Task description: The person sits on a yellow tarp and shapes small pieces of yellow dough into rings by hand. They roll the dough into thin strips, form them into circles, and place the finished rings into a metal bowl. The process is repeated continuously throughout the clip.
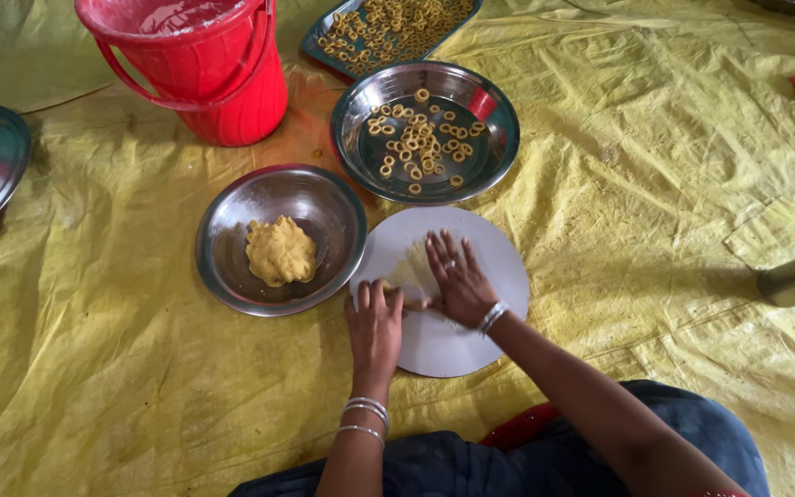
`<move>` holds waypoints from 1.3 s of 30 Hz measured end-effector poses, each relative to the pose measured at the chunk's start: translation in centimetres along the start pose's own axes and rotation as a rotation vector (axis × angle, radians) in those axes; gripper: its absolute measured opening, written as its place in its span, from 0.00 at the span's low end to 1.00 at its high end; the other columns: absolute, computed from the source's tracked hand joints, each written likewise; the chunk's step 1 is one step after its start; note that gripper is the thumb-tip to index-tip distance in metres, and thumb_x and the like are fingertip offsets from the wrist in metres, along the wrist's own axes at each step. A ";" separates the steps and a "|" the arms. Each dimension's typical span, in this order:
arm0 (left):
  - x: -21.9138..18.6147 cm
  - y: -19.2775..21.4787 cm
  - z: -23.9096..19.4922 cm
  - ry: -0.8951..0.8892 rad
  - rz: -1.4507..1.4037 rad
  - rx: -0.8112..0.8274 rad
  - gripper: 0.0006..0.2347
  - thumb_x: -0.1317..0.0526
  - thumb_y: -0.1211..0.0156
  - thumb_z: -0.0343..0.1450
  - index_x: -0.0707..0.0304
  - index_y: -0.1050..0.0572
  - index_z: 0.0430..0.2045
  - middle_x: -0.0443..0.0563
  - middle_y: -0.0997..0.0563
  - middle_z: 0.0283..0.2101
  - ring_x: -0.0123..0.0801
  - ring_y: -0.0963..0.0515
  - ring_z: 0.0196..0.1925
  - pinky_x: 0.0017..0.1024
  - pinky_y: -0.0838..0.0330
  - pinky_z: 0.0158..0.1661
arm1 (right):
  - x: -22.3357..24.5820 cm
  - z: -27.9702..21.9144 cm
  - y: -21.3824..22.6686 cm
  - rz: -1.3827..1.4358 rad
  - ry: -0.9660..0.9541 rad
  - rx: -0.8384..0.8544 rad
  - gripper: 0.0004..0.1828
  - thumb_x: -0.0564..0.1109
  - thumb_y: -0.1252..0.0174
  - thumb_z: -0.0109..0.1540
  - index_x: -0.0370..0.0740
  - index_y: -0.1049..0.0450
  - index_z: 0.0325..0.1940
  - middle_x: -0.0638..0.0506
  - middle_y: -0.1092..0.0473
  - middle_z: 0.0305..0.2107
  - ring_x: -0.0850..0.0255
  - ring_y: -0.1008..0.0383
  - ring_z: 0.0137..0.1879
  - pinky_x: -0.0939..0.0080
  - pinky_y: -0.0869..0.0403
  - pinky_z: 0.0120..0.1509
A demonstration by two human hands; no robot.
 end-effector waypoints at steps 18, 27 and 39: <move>0.4 0.6 0.5 -0.002 -0.043 -0.007 0.04 0.65 0.42 0.71 0.61 0.19 0.33 0.52 0.19 0.38 0.38 0.22 0.48 0.53 0.38 0.67 | -0.2 -5.0 5.7 0.196 -0.017 -0.266 0.07 0.57 0.31 0.55 0.58 0.16 0.34 0.65 0.22 0.46 0.63 0.31 0.64 0.20 0.67 0.78; 1.4 -0.6 0.1 0.091 -0.092 0.034 0.05 0.63 0.41 0.72 0.63 0.20 0.34 0.53 0.19 0.38 0.40 0.21 0.44 0.40 0.27 0.47 | -4.4 -5.7 4.5 0.113 -0.211 -0.308 0.04 0.56 0.32 0.56 0.59 0.16 0.31 0.65 0.19 0.35 0.64 0.24 0.53 0.24 0.56 0.78; 3.3 -1.2 -0.1 0.223 -0.064 0.054 0.12 0.65 0.40 0.71 0.64 0.22 0.47 0.55 0.21 0.46 0.43 0.21 0.48 0.40 0.25 0.43 | -8.2 -2.6 3.7 0.108 -0.316 -0.080 0.38 0.61 0.47 0.66 0.44 0.43 0.76 0.40 0.40 0.67 0.48 0.43 0.74 0.48 0.42 0.75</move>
Point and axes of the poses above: each hand's wrist, its own z-axis towards the middle knuckle, its own y-axis out of the back of the hand, x = y × z, the point moved 10 cm from there along z, towards the middle knuckle
